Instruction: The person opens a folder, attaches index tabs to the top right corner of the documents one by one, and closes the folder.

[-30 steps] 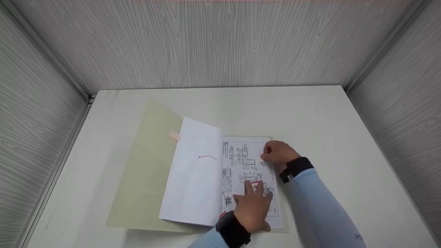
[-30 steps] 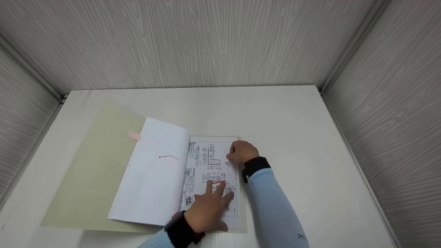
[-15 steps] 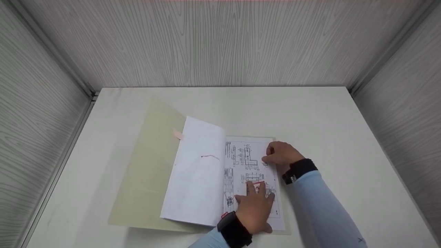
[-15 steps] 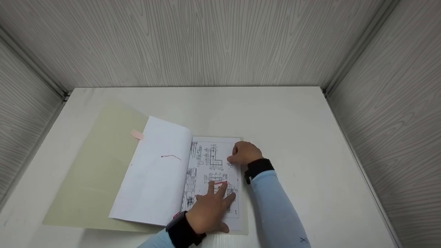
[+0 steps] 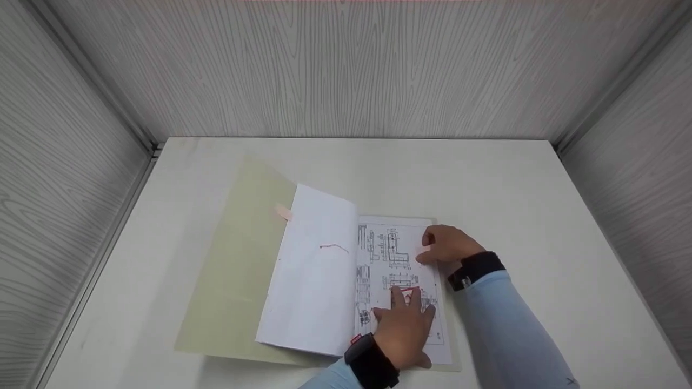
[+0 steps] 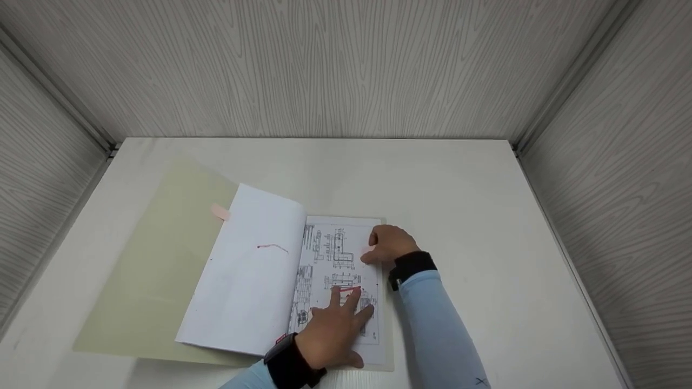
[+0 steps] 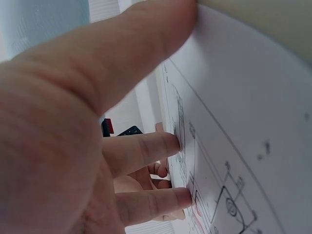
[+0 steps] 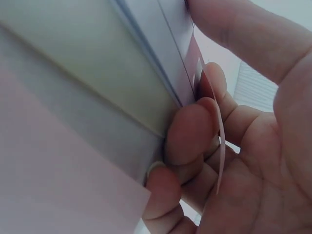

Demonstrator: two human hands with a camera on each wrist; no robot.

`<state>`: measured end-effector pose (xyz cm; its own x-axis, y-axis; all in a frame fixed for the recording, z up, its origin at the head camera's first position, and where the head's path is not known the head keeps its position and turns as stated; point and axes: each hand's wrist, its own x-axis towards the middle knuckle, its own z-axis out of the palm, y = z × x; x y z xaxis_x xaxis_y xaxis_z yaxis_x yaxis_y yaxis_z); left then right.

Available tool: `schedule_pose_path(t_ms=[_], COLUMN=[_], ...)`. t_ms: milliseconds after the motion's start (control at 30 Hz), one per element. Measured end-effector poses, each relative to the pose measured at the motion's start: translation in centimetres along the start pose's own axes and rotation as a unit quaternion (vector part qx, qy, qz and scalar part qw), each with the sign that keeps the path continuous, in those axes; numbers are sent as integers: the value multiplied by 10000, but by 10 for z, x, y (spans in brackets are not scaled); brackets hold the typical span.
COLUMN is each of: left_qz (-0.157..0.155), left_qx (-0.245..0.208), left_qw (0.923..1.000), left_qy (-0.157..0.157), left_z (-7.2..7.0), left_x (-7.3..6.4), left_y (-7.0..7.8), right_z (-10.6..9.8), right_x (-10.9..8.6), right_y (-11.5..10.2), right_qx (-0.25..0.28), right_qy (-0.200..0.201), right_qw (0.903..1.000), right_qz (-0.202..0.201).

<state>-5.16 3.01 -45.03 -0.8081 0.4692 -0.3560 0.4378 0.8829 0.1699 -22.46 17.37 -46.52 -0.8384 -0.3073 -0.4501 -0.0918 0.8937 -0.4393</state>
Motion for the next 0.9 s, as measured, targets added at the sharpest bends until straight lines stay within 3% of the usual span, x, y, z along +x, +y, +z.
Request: schedule_pose_path(t_ms=[567, 900], left_qz=[12, 48], left_qx=[-94, 160], left_qw=[10000, 9998], left_qy=[14, 125], left_z=[-2, -3], left_x=[-1, -3], left_y=[1, 0], right_z=[-2, 1], right_x=[-3, -3], right_y=[2, -5], right_qx=[98, -62], right_qy=[-53, 323], right_qw=[9999, 9995], right_qz=[-92, 5])
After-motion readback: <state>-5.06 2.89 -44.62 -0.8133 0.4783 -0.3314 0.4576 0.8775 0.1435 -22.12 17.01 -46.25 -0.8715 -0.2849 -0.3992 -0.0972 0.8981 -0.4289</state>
